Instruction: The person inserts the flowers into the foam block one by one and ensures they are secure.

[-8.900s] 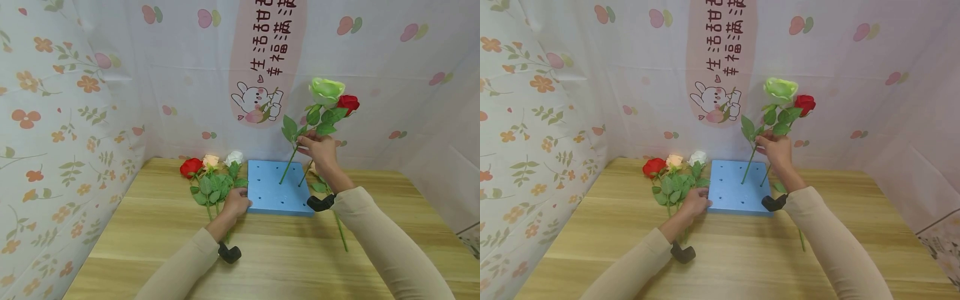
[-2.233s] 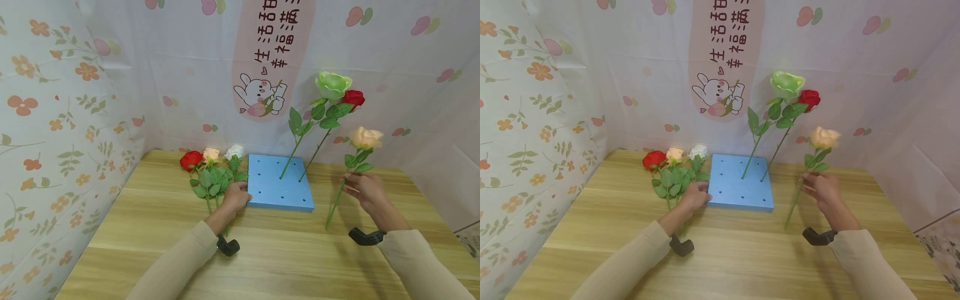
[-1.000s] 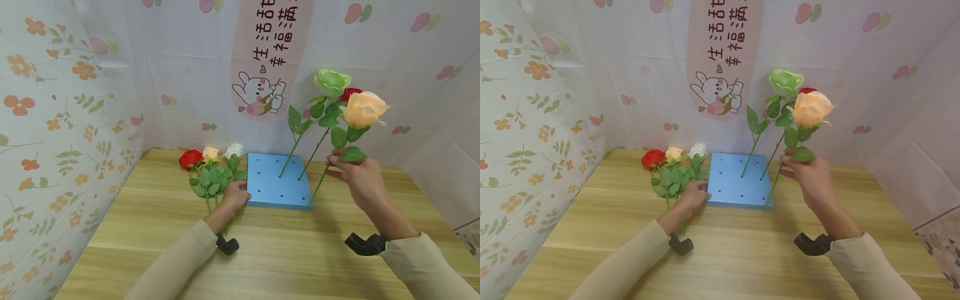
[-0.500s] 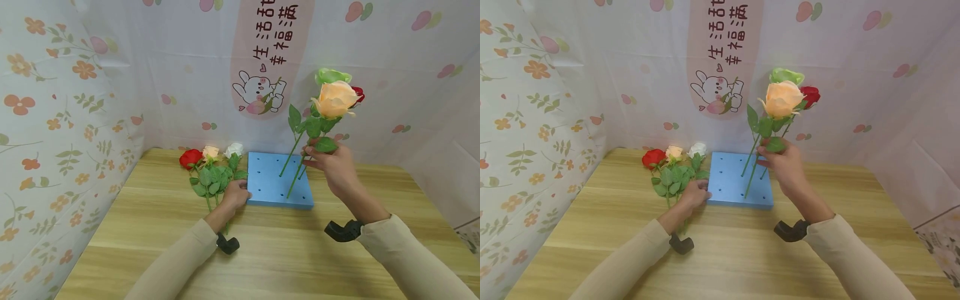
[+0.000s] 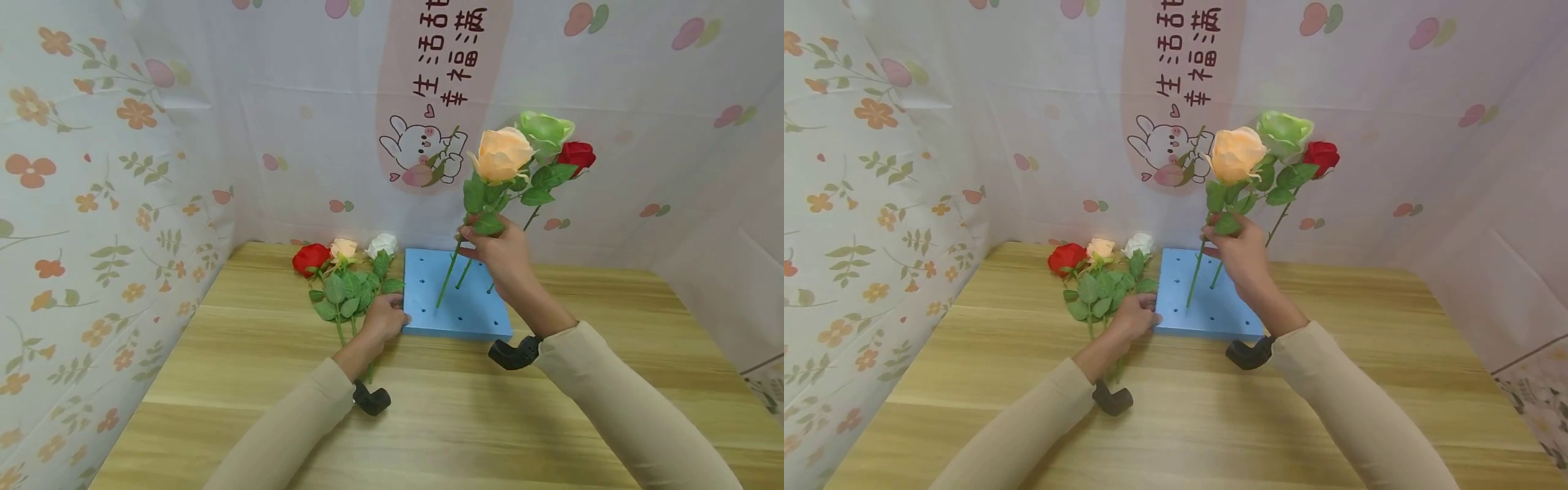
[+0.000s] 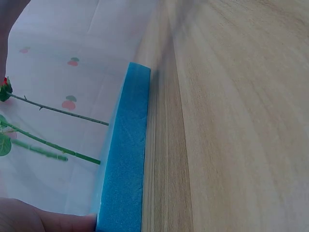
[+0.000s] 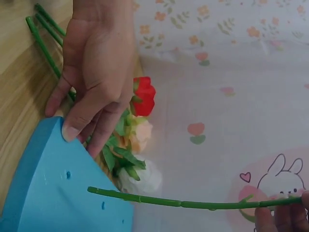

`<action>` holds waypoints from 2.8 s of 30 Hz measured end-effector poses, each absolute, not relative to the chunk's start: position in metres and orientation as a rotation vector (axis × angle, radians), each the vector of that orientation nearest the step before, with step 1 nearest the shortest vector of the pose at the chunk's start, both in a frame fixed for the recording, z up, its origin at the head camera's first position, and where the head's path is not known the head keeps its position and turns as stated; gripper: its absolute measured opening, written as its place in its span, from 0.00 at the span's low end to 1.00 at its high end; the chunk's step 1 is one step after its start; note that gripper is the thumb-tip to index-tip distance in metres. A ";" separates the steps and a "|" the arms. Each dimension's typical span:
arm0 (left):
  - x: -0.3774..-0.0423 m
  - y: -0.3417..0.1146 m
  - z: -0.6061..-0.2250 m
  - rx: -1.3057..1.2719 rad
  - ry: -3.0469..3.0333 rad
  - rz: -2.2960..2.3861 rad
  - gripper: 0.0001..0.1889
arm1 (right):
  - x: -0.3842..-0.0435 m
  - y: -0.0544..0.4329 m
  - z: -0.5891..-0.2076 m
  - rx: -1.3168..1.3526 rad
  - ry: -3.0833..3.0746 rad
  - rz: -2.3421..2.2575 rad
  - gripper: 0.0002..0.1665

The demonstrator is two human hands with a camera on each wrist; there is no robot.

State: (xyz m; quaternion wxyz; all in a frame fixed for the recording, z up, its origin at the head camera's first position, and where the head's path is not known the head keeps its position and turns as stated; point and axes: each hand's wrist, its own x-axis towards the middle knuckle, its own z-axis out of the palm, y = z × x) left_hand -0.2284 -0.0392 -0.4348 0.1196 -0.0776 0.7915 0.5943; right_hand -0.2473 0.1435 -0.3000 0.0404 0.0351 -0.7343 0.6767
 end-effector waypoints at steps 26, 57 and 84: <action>-0.229 -0.038 -0.434 -0.236 2.310 1.732 0.28 | -0.294 0.122 -0.333 0.007 -2.118 1.994 0.18; -0.230 -0.039 -0.435 -0.227 2.321 1.727 0.27 | -0.310 0.120 -0.359 0.029 -2.194 1.926 0.21; -0.231 -0.038 -0.437 -0.233 2.308 1.733 0.28 | -0.307 0.129 -0.349 -0.048 -2.383 1.852 0.22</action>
